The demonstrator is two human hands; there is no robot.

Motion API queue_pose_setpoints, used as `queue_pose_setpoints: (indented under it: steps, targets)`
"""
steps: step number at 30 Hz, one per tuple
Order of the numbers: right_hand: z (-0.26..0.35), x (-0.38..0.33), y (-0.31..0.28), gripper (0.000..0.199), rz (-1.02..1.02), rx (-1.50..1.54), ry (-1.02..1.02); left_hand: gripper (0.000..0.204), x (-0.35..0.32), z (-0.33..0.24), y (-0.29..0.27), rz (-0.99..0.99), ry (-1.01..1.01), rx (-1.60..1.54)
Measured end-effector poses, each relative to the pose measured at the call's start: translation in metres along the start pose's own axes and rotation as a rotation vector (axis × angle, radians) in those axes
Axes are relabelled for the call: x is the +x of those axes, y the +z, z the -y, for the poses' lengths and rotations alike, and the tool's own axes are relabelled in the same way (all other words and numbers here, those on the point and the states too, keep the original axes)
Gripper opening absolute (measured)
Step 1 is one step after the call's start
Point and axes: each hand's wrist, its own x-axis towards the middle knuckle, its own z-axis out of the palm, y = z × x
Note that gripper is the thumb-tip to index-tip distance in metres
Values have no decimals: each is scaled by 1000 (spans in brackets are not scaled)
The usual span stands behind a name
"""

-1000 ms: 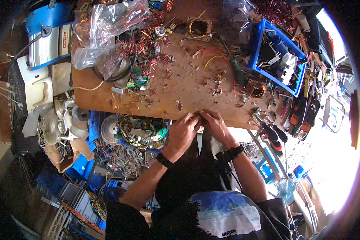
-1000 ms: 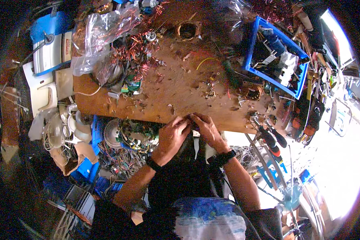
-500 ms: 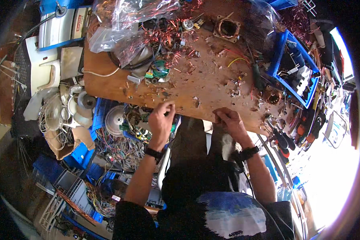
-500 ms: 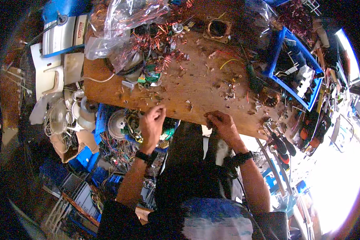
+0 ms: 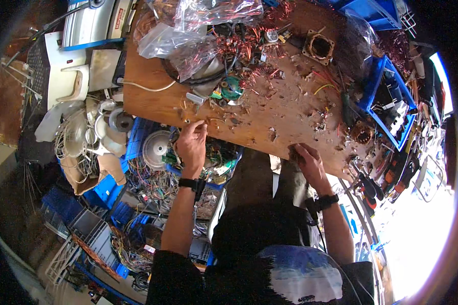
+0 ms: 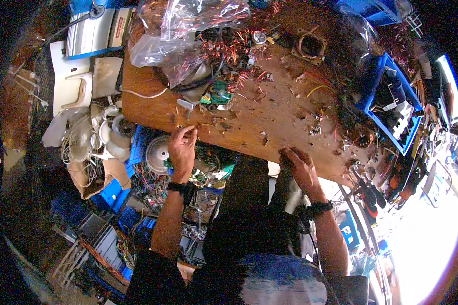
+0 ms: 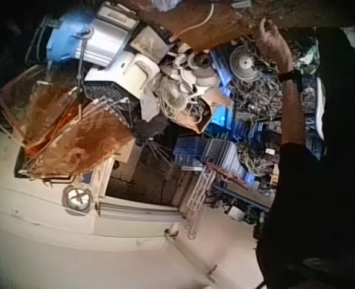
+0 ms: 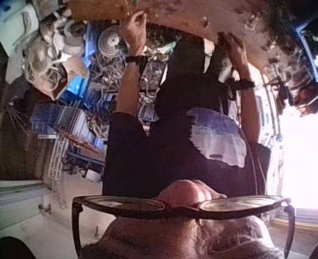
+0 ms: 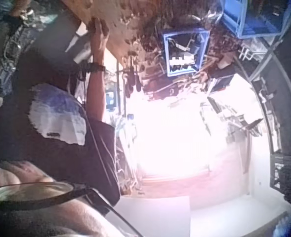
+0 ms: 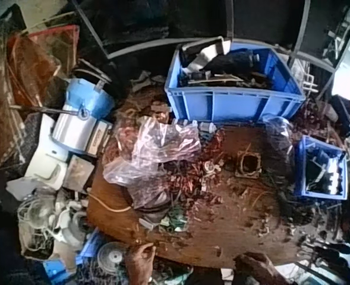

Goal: The person disassembles a small motor component by hand, pulling apart the copper windings and separating the internal parts. They place the separated pieces onto a cluttered workbench filled with various electronic scraps and tools.

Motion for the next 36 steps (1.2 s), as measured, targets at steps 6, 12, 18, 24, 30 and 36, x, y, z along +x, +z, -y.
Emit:
queue_pose_setpoints:
  steps: [6, 12, 18, 24, 30, 36]
  targets:
    - [12, 9, 7, 36, 34, 563, 516, 15, 8, -7, 10, 71, 50, 157]
    - [-15, 11, 19, 35, 32, 414, 347, 11, 12, -1, 9, 59, 199, 303]
    - [-38, 16, 18, 31, 96, 188, 181, 21, -7, 7, 4, 53, 43, -13]
    - [-17, 22, 14, 26, 103, 240, 286, 26, -29, 19, -8, 34, -99, -414]
    - [2, 22, 12, 26, 100, 436, 422, 23, -42, 19, -21, -10, -217, -549]
    - [-2, 19, 5, 24, 149, 417, 408, 17, -70, 49, -59, -61, -353, -465]
